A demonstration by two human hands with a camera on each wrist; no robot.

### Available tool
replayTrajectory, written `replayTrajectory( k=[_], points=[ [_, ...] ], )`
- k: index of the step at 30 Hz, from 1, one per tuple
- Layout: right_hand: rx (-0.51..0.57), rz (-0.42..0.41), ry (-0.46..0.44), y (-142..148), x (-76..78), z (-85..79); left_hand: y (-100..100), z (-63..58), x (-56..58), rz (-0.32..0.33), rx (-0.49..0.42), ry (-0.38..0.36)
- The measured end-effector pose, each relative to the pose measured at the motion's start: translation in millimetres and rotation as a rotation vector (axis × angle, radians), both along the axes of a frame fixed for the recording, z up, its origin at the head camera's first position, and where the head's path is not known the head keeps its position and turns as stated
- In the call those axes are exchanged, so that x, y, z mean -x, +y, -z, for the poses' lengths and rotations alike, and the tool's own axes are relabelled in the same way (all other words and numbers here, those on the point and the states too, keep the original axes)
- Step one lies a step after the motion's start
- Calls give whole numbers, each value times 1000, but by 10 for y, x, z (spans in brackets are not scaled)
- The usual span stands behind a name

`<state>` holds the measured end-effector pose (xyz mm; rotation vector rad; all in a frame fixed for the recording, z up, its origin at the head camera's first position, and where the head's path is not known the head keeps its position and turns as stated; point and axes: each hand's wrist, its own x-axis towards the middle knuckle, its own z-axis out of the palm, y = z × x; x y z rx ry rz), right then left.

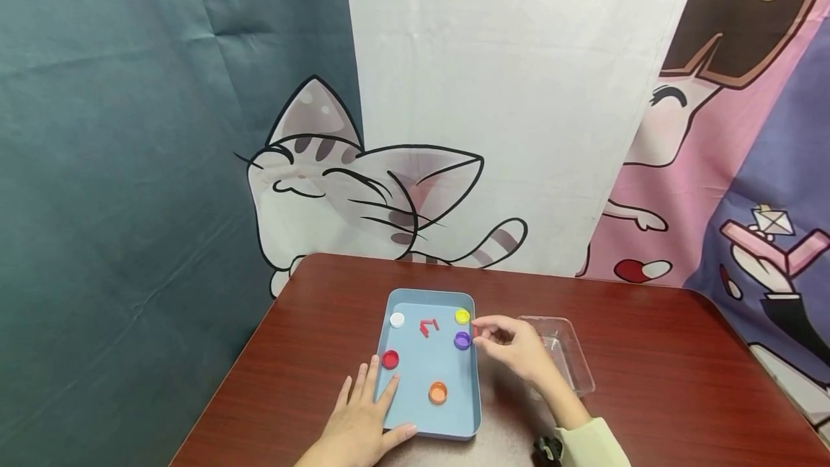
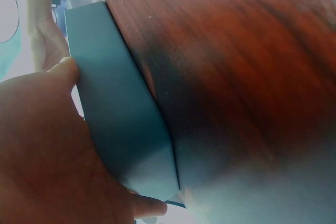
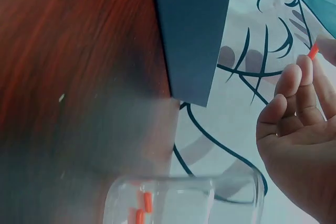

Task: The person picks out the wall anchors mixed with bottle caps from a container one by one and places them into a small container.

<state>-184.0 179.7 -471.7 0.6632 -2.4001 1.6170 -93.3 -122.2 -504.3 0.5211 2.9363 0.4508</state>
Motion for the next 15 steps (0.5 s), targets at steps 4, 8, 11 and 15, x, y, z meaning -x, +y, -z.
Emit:
replayTrajectory(
  k=[4,8,11,15],
  points=[
    [45,-20,22,131,-3,116,-1,4,-8,1,-9,-5],
    [59,-33,25,248,-56,112,-2,5,-10,2,-13,0],
    [55,-27,26,332,-97,93,-2,5,-6,3,-12,9],
    [41,-6,40,449,-142,82,-4,4,-6,3,-9,13]
  ],
)
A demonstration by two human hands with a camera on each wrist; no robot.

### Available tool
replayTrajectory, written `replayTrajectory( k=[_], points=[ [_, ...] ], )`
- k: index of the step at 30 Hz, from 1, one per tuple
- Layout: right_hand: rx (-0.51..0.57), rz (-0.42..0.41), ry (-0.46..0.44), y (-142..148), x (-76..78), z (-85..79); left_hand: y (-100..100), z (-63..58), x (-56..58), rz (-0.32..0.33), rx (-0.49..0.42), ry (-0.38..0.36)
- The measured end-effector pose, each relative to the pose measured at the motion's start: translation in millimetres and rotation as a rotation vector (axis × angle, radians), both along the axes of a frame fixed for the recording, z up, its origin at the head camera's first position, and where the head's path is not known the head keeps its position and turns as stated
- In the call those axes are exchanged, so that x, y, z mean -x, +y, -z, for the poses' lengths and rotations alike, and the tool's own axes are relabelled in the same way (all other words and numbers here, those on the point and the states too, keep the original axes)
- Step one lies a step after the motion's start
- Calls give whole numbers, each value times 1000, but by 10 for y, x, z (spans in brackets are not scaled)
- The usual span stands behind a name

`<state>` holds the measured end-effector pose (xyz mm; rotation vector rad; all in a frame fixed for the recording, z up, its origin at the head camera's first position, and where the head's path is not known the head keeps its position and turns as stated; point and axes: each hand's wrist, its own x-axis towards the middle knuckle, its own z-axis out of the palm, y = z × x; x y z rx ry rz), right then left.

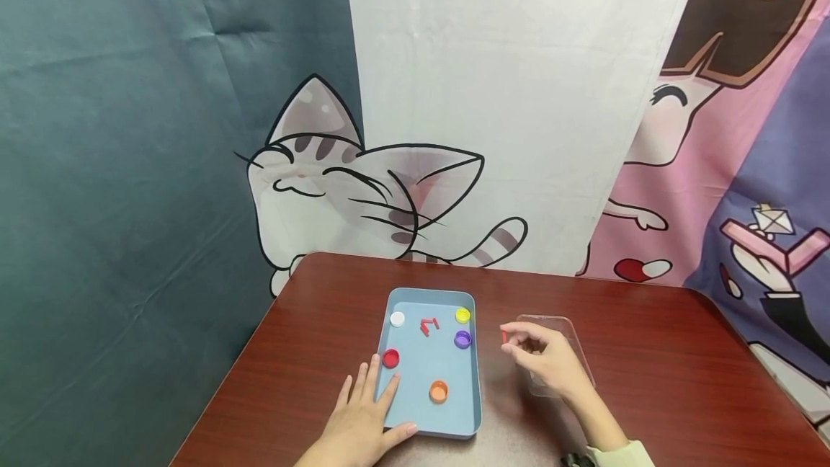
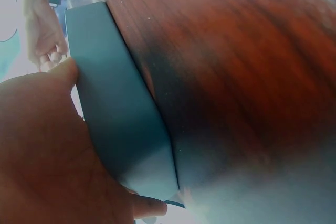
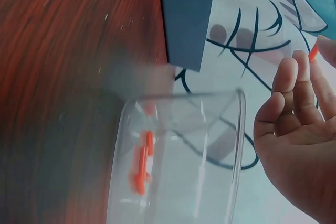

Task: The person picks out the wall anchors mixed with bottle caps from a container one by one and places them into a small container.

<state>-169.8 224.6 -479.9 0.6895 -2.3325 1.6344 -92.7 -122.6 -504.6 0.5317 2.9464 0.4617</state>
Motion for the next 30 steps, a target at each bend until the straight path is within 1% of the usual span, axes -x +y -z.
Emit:
replayTrajectory(
  k=[7,14,17,21,24,30],
  points=[
    [-12,36,-7,214,-65,3,-4,2,-2,-3,6,-9],
    [55,-15,-79,446,-133,-31,-5,-5,7,-6,6,-26],
    [25,13,-79,530,-154,-34,-2,-17,5,-8,8,-32],
    [-23,75,-81,630,-165,-36,6,-39,2,-15,2,-37],
    [-35,114,-100,695,-161,-33,13,-56,2,-17,-5,-39],
    [-53,147,-134,827,-153,-19,18,-62,7,-16,2,-42]
  ],
)
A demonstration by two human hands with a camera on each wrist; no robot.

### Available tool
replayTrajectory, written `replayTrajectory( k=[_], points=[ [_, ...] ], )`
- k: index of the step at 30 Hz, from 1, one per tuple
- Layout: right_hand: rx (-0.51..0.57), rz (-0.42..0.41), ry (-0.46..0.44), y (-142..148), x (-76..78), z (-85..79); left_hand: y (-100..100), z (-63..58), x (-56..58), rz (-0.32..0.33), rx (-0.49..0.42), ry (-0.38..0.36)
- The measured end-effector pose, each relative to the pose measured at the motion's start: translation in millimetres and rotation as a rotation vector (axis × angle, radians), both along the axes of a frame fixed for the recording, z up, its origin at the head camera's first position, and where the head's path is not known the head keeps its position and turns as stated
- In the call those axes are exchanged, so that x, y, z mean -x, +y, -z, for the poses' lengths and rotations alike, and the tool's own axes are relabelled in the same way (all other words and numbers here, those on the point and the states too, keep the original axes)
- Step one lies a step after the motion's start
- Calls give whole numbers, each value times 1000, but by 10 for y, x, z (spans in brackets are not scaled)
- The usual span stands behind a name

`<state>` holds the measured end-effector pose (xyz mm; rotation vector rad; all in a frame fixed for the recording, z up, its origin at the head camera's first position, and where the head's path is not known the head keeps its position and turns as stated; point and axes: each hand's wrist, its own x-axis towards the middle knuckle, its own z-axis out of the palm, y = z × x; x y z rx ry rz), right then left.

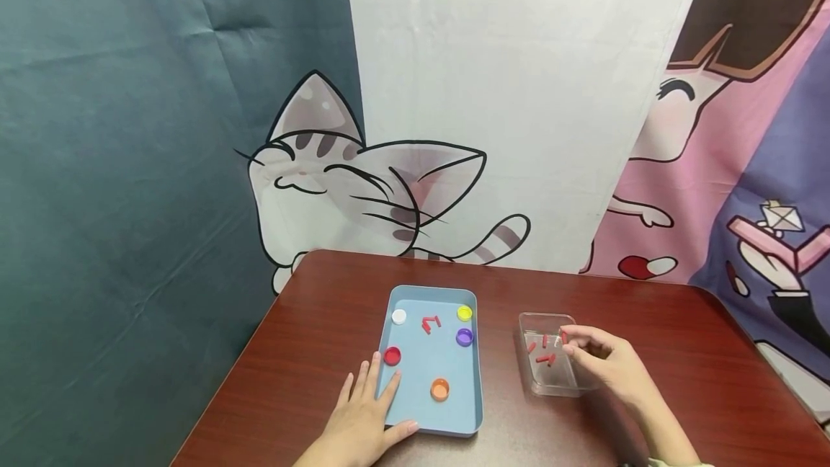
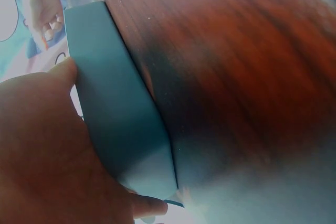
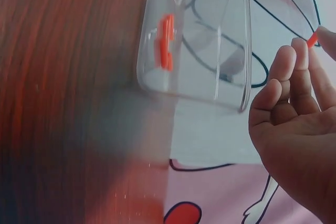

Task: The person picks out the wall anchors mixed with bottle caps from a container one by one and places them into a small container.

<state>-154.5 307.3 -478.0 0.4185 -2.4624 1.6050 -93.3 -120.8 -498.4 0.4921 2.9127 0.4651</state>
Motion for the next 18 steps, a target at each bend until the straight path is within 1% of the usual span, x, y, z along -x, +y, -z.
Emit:
replayTrajectory(
  k=[7,11,18],
  points=[
    [-59,44,-24,132,5,-10,-2,-4,9,-3,-5,-8],
    [-72,62,-34,174,22,14,-4,3,13,-2,-2,-11],
    [-71,56,-35,226,63,51,1,7,14,-5,1,-20]
  ],
)
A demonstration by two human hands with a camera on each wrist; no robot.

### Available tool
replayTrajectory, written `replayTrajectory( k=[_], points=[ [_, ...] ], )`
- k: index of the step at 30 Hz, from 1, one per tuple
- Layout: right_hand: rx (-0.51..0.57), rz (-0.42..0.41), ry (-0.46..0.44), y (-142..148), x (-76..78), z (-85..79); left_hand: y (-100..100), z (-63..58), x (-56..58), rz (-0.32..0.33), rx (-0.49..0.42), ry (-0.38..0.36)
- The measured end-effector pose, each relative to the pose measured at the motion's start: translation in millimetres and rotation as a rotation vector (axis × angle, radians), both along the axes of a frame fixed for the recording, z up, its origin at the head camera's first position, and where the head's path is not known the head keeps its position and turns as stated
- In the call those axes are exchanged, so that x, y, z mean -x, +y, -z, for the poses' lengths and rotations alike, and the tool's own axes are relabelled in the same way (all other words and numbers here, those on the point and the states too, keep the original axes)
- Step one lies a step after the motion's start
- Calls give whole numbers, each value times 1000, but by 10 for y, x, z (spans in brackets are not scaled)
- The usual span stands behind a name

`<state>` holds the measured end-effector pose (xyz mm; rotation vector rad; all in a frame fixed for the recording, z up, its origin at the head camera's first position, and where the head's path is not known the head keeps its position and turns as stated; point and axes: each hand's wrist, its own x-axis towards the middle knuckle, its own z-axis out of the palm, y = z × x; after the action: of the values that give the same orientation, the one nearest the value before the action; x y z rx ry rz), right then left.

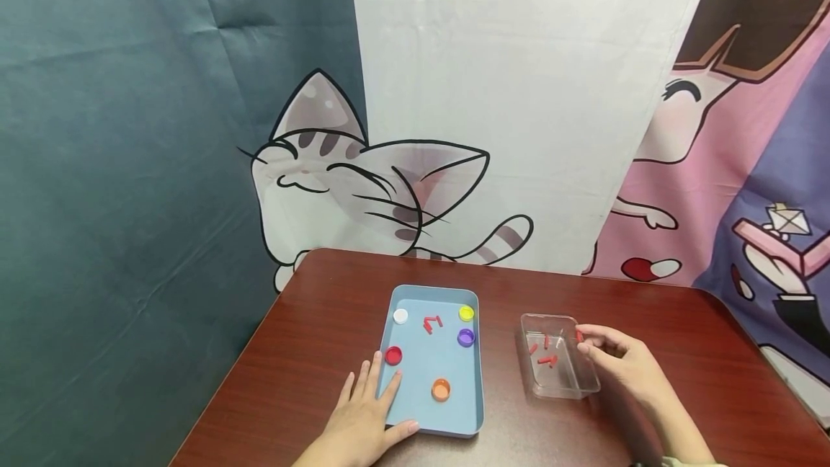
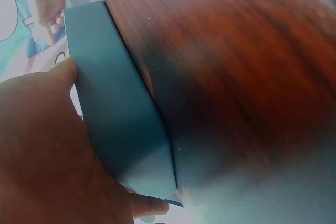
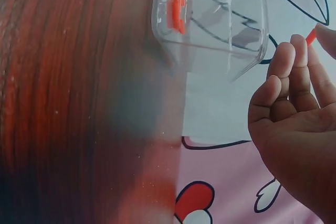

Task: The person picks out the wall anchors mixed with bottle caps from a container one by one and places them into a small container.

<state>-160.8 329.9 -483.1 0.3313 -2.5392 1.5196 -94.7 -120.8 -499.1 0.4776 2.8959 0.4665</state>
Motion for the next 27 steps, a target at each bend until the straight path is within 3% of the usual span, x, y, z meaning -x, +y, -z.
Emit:
replayTrajectory(
  k=[17,27],
  points=[
    [-27,-8,-5,24,46,-40,-5,0,-8,-11,-8,-5],
    [5,-94,11,-190,139,-106,-10,4,-14,-3,-3,8]
  ],
)
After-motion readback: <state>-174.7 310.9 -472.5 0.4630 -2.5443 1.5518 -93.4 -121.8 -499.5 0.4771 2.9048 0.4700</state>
